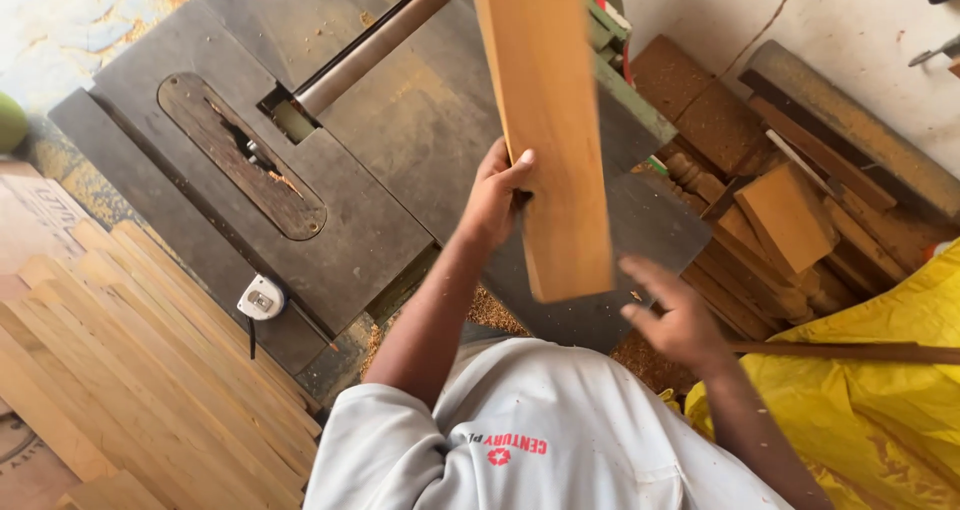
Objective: Operating a jointer to flatten the faces of a wooden board.
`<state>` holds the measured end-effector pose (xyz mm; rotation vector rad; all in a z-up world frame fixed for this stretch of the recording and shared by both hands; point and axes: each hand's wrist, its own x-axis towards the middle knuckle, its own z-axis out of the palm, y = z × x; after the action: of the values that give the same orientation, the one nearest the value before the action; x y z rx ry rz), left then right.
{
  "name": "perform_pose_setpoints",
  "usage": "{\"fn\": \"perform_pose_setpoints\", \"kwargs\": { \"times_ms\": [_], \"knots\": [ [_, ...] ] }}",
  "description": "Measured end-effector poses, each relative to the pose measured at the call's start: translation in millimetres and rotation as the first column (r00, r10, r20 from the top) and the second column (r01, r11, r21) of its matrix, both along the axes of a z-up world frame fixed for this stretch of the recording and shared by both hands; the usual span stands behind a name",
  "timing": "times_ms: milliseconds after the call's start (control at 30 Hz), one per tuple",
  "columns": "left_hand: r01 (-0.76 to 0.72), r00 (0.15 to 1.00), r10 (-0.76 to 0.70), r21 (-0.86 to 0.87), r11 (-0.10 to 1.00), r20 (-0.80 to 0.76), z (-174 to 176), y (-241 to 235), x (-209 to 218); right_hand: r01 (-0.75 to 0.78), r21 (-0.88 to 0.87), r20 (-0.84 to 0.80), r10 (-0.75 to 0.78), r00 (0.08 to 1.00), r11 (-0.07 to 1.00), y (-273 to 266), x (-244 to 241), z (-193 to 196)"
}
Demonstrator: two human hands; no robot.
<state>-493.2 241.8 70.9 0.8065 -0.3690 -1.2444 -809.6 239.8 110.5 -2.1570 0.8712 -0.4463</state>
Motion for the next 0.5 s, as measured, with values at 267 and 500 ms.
{"fn": "perform_pose_setpoints", "kwargs": {
  "times_ms": [267, 500],
  "knots": [
    [0.424, 0.498, -0.270, 0.040, 0.905, 0.824, 81.7, 3.9, -25.1, 0.095, 0.310, 0.731, -0.301, 0.613, 0.946, 2.9, -33.0, 108.2],
    [0.159, -0.167, 0.184, -0.158, 0.975, 0.969, 40.4, 22.8, -51.3, 0.509, 0.235, 0.149, -0.548, 0.823, 0.828, 50.2, -68.4, -17.6]
  ]
}}
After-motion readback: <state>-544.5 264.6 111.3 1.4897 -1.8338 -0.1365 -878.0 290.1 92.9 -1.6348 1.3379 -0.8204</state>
